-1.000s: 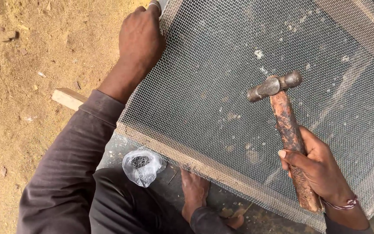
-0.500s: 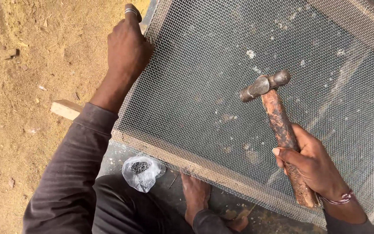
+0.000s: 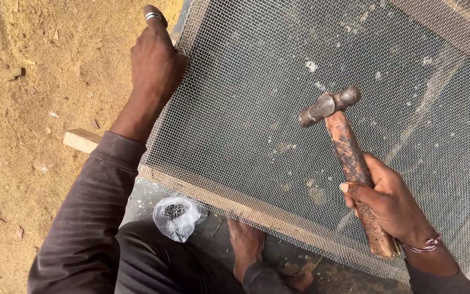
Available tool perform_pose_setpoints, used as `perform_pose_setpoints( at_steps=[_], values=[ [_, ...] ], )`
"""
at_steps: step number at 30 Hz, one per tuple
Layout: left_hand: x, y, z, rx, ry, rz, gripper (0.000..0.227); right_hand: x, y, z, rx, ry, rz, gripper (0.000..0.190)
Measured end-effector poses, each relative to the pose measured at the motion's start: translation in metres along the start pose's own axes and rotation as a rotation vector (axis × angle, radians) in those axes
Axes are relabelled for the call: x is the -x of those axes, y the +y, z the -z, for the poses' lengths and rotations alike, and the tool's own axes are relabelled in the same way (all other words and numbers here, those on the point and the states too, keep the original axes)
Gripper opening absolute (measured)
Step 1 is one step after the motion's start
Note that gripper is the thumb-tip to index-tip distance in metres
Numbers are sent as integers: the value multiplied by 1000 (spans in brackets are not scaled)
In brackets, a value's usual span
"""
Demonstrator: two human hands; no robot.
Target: Hammering small nails to secure wire mesh onto a wooden frame to build a sieve.
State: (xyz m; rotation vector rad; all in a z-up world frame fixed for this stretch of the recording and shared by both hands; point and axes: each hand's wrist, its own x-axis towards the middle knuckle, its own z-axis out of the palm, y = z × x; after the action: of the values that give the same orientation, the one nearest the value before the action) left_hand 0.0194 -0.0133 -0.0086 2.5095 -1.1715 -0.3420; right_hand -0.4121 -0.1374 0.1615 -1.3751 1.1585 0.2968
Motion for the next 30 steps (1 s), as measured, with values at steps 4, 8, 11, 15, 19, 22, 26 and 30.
perform_pose_setpoints(
  at_steps=[4, 8, 11, 15, 19, 22, 26, 30],
  values=[
    [-1, -2, -4, -9, 58, -38, 79, -1, -2, 0, 3, 6, -14, 57],
    [-5, 1, 2, -19, -6, -1, 80, 0, -2, 0, 13, 5, -27, 56],
    [-8, 3, 9, 15, -50, 46, 82, -1, 0, 0, 6, 1, -15, 57],
    [-11, -4, 12, 96, -44, 23, 63, -2, 1, 0, -2, -7, 1, 57],
    [-11, -9, 19, 224, -158, 82, 59, -2, -2, -1, 9, -6, -28, 53],
    [-9, -11, 21, 326, -207, 87, 51, -3, 3, 1, -1, -18, -23, 49],
    [-8, -9, 26, 365, -232, 104, 44, -3, 5, 2, -4, -21, -10, 45],
    [2, 2, 36, 279, -194, -83, 39, -3, -1, 0, 3, 0, -29, 47]
  ],
)
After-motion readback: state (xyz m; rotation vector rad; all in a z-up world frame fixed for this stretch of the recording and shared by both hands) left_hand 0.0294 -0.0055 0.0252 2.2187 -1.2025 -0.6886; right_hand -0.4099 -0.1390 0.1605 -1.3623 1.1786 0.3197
